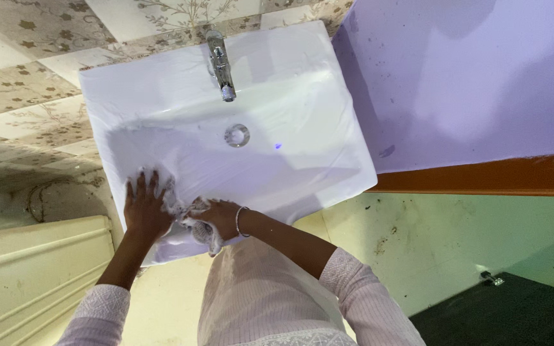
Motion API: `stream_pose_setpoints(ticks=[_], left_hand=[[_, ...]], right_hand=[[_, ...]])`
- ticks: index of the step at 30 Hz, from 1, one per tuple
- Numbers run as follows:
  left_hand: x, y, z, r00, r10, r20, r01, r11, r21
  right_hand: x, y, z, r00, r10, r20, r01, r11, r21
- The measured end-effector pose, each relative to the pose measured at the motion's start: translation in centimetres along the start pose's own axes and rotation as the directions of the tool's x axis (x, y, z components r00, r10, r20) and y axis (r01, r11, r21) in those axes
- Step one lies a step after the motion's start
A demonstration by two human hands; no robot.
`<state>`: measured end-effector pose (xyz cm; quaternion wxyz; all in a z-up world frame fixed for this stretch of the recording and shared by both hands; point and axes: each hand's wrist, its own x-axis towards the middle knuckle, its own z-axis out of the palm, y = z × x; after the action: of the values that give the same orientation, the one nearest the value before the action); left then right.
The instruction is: The person cleans a bathroom sink by hand using a cloth and soapy water, scrubbing the interior surfaces, the rim, and the faucet.
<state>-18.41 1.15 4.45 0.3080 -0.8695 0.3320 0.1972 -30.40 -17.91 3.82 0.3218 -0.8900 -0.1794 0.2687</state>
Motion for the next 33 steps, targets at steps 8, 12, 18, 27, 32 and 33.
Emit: stream_pose_setpoints(ticks=[8,12,18,27,32,33], left_hand=[[-4.5,7.4,0.2,0.964,0.232,-0.131,-0.255,0.945,-0.204],[-5.6,11.7,-5.9,0.951,0.285,-0.119,-0.299,0.756,-0.581],[-3.3,20.8,-8.7,0.911,0.314,-0.267,-0.411,0.748,-0.521],[0.0,34.1,-17.4,0.850,0.323,-0.416,-0.506,0.723,-0.471],[0.5,32.5,-13.7,0.772,0.299,-0.561,-0.577,0.700,-0.421],[0.0,31.2,-12.0,0.788,0.298,-0.539,-0.575,0.668,-0.472]], right_hand=[[-9.4,5.0,-2.3,0.985,0.159,0.059,-0.140,0.958,-0.249],[-12.9,7.0,-2.1,0.996,0.060,-0.061,-0.077,0.938,-0.337],[-18.1,12.4,-2.3,0.954,-0.103,-0.280,-0.012,0.925,-0.381],[-29.1,20.7,-7.6,0.900,-0.184,-0.396,-0.075,0.828,-0.555],[-27.8,20.3,-5.4,0.874,-0.230,-0.429,-0.081,0.800,-0.595],[-26.8,19.8,-4.8,0.871,-0.219,-0.441,-0.079,0.822,-0.564]])
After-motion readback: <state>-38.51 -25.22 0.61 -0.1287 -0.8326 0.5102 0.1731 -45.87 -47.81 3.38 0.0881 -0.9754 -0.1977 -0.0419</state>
